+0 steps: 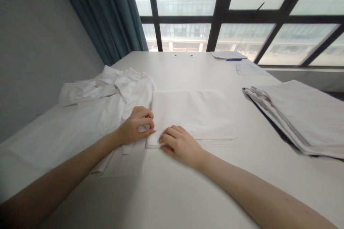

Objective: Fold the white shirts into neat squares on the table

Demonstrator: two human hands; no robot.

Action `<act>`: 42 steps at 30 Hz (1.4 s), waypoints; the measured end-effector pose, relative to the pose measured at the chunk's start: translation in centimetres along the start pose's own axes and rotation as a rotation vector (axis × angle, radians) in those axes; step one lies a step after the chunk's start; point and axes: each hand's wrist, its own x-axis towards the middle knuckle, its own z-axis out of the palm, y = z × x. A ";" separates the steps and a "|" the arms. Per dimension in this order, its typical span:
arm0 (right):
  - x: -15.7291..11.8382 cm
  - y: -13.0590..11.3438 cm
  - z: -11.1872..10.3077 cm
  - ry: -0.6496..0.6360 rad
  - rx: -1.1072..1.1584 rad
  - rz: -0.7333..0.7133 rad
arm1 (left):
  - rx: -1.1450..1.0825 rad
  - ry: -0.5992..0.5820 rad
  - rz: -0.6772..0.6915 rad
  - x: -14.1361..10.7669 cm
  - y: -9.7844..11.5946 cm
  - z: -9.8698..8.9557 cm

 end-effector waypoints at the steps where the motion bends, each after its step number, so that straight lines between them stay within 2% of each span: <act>1: 0.0 0.0 -0.1 0.003 0.005 0.013 | -0.033 -0.075 0.042 0.1 0.4 -0.2; 3: -0.1 0.1 -0.5 -0.001 -0.006 0.038 | -0.095 -0.221 0.110 0.2 1.1 -0.2; 5: -0.2 0.2 -0.7 -0.008 -0.038 0.057 | -0.111 -0.292 0.135 0.1 1.3 0.0; 10: -0.2 0.4 -0.9 0.037 -0.092 0.072 | -0.082 -0.250 0.159 -0.3 1.0 1.1; 15: -0.3 0.5 -1.0 0.111 -0.098 -0.011 | -0.066 -0.197 0.172 -0.5 0.9 1.6; 20: -0.4 0.5 -1.3 0.062 -0.151 -0.079 | -0.064 -0.212 0.162 -0.5 0.9 1.7; 25: -0.3 0.5 -1.2 -0.026 -0.221 -0.072 | -0.082 -0.213 0.205 -0.5 1.0 1.6; 30: -0.3 0.8 -0.9 -0.039 -0.216 -0.079 | -0.150 -0.226 0.205 -0.5 0.9 1.1; 34: -0.5 0.8 -0.8 -0.044 -0.176 -0.108 | -0.254 -0.141 0.181 -0.6 0.5 1.2; 37: -0.6 0.8 -0.7 -0.044 -0.146 -0.111 | -0.258 0.010 0.133 -0.6 0.2 1.6; 42: -0.5 0.8 -0.6 -0.014 -0.124 -0.107 | -0.190 0.245 -0.031 -0.4 -0.1 1.7</act>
